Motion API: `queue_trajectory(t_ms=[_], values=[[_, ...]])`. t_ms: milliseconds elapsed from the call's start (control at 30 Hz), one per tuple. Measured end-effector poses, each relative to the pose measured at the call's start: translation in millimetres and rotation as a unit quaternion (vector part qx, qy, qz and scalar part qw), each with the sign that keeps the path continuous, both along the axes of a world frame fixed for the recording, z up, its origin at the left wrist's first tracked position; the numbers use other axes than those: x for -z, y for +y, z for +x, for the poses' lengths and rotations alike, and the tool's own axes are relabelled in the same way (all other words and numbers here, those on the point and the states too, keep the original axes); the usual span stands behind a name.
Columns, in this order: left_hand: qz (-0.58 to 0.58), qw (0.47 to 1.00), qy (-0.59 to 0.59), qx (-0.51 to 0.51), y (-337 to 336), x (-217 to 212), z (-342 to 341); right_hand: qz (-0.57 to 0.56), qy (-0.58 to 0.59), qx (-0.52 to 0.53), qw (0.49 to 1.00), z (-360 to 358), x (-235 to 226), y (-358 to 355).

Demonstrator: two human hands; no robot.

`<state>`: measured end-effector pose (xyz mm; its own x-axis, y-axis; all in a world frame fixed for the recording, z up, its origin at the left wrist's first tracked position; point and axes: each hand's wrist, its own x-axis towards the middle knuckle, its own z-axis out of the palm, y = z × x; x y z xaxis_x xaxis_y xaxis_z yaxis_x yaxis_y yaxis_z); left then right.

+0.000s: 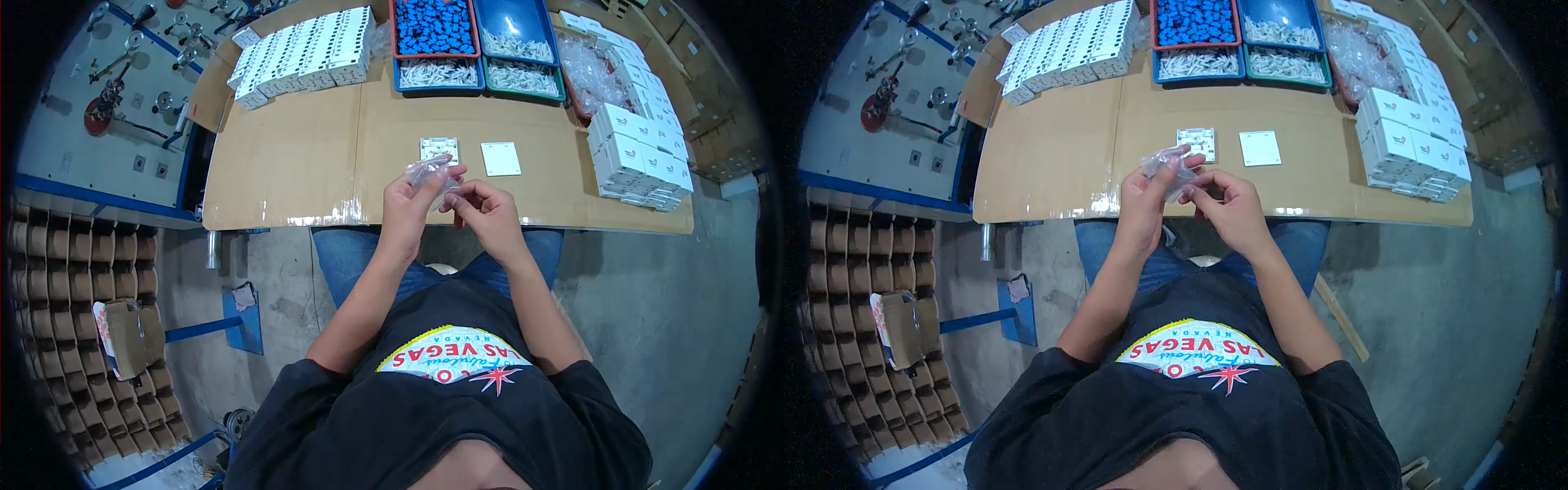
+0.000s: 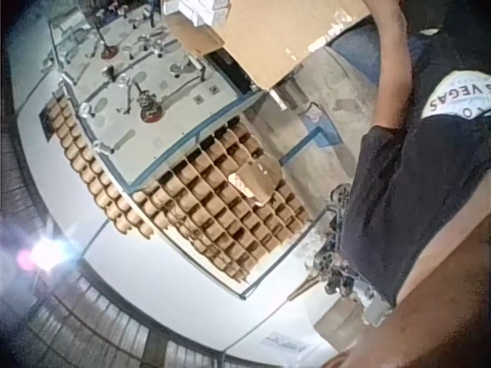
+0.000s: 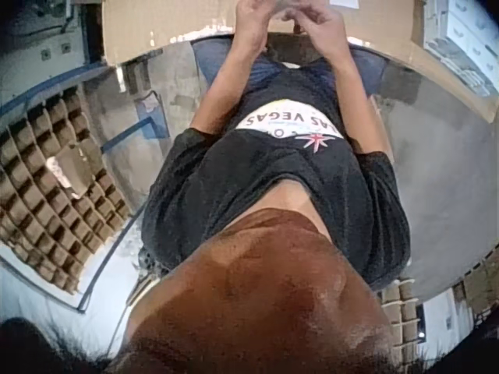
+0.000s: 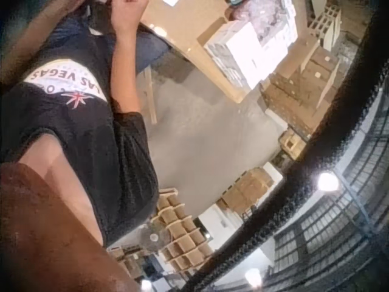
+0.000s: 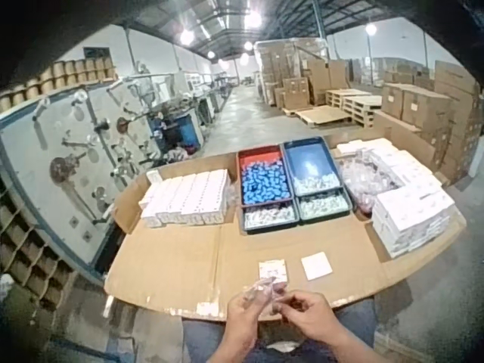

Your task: The person assembles small electronic components into white cardboard boxes. They place a circuit board and a small bag of white plastic connectors into each box, then close the lid and stack the finished unit. The process is repeated for multiple units in a warehouse setting.

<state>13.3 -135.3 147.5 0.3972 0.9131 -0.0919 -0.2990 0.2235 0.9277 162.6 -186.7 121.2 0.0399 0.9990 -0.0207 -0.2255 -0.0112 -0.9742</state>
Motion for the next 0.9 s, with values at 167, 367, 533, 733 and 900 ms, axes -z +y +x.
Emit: queue_trajectory(t_ms=[167,367,533,733,900], values=[[-0.088,0.993,-0.079,-0.022,14,1,16,-0.02,0.006,-0.015,1.0,11,15,6],[-0.13,0.988,-0.073,-0.029,27,14,40,-0.042,0.047,-0.002,0.998,25,26,16],[-0.097,0.992,-0.083,0.019,33,16,49,-0.075,0.074,0.028,0.994,41,30,20],[-0.037,0.999,-0.006,-0.02,45,34,44,-0.102,0.034,0.04,0.993,52,29,31],[-0.055,0.997,0.002,-0.052,49,50,33,-0.087,-0.032,0.1,0.991,95,56,59]])
